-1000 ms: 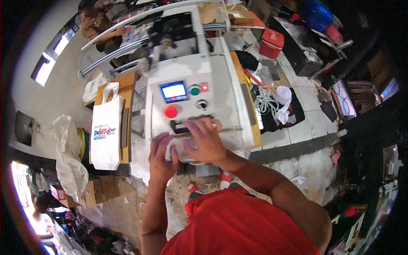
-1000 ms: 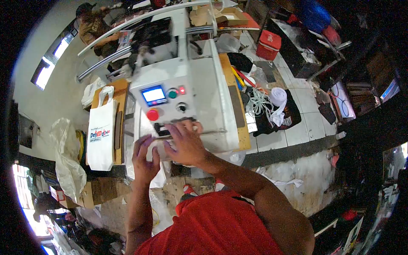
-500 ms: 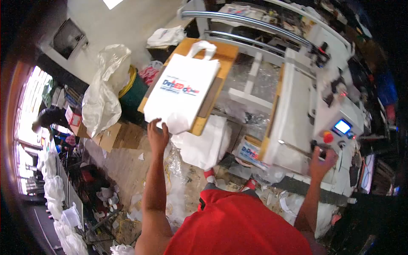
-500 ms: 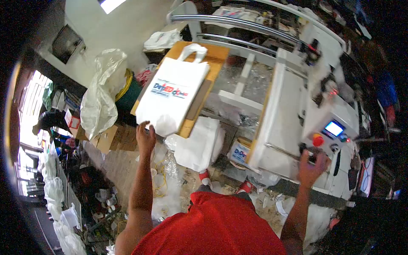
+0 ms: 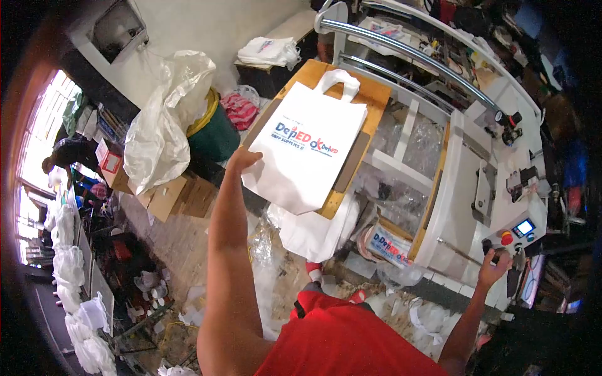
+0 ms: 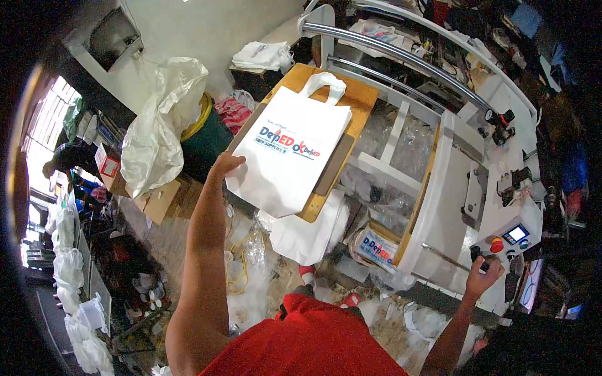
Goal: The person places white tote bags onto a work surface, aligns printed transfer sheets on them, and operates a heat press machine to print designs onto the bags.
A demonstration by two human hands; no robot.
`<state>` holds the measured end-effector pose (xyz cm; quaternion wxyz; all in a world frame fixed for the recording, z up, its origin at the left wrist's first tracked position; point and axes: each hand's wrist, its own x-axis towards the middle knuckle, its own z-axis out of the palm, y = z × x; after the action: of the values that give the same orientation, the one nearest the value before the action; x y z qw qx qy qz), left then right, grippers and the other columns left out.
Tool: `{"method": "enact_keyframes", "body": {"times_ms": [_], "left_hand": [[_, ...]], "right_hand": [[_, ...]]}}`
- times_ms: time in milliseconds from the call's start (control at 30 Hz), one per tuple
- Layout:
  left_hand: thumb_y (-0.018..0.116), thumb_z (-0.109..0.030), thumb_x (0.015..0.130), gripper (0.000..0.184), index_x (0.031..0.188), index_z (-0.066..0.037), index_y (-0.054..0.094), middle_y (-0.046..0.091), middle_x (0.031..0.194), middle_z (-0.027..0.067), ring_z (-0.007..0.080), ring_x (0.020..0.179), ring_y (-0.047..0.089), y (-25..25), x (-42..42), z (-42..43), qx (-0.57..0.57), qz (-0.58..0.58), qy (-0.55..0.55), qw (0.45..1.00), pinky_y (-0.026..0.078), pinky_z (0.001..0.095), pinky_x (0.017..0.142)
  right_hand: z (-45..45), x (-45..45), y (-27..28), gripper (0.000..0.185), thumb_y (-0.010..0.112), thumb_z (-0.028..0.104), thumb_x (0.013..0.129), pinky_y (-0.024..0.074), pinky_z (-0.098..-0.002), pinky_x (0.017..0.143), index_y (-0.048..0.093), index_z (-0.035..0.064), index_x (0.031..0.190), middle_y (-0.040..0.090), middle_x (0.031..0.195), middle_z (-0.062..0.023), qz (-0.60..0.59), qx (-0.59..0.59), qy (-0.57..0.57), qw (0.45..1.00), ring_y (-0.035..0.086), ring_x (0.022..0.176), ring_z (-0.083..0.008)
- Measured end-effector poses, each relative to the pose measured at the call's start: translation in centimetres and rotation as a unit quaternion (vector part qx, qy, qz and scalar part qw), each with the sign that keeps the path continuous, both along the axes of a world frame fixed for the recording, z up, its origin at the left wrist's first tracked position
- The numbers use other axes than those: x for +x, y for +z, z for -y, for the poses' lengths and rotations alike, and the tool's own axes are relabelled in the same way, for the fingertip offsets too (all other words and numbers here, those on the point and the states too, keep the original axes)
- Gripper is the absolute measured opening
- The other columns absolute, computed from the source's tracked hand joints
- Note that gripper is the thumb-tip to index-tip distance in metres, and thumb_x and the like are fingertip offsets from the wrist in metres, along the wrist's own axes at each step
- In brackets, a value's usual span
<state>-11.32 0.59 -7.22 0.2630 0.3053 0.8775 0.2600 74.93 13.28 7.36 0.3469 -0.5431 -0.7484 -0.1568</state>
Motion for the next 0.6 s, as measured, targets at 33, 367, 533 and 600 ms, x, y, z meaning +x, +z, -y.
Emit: {"method": "enact_keyframes", "body": {"times_ms": [33,367,533,600], "left_hand": [[0.077,-0.037,0.069,0.063,0.116,0.002,0.068,0.072,0.096,0.0225,0.0344,0.096,0.070,1.3,0.7,0.1,0.005,-0.002,0.002,1.000,0.055,0.0406,0.086],[0.069,-0.014,0.069,0.071,0.138,-0.004,0.054,0.069,0.116,0.0191,0.0280,0.105,0.067,21.3,20.0,16.5,0.193,-0.035,-0.033,0.980,0.054,0.0373,0.091],[0.066,-0.010,0.073,0.073,0.144,-0.007,0.049,0.063,0.129,0.0213,0.0314,0.117,0.063,25.0,28.5,33.3,0.040,-0.090,-0.083,0.992,0.048,0.0401,0.103],[0.069,-0.012,0.071,0.077,0.145,-0.005,0.047,0.061,0.131,0.0236,0.0359,0.119,0.061,25.8,32.8,38.9,-0.014,-0.105,-0.085,0.991,0.047,0.0429,0.104]], "right_hand": [[0.0,-0.1,0.0,0.027,0.068,0.021,0.088,0.0400,-0.0482,0.080,0.052,-0.0008,0.083,0.051,0.082,-0.0132,-0.001,0.007,0.004,1.000,0.046,0.086,-0.0338],[-1.9,0.4,-0.9,0.031,0.072,0.030,0.090,0.0451,-0.0473,0.076,0.065,0.0008,0.086,0.062,0.081,-0.0138,0.042,0.159,0.024,0.986,0.059,0.079,-0.0362],[-1.9,0.4,-0.7,0.038,0.072,0.038,0.090,0.0495,-0.0450,0.077,0.071,0.0006,0.089,0.070,0.090,-0.0158,0.052,0.125,-0.010,0.991,0.064,0.081,-0.0341],[-5.1,3.4,-3.7,0.040,0.072,0.039,0.090,0.0518,-0.0432,0.078,0.072,-0.0010,0.092,0.071,0.089,-0.0183,-0.014,0.062,0.050,0.997,0.066,0.083,-0.0340]]}}
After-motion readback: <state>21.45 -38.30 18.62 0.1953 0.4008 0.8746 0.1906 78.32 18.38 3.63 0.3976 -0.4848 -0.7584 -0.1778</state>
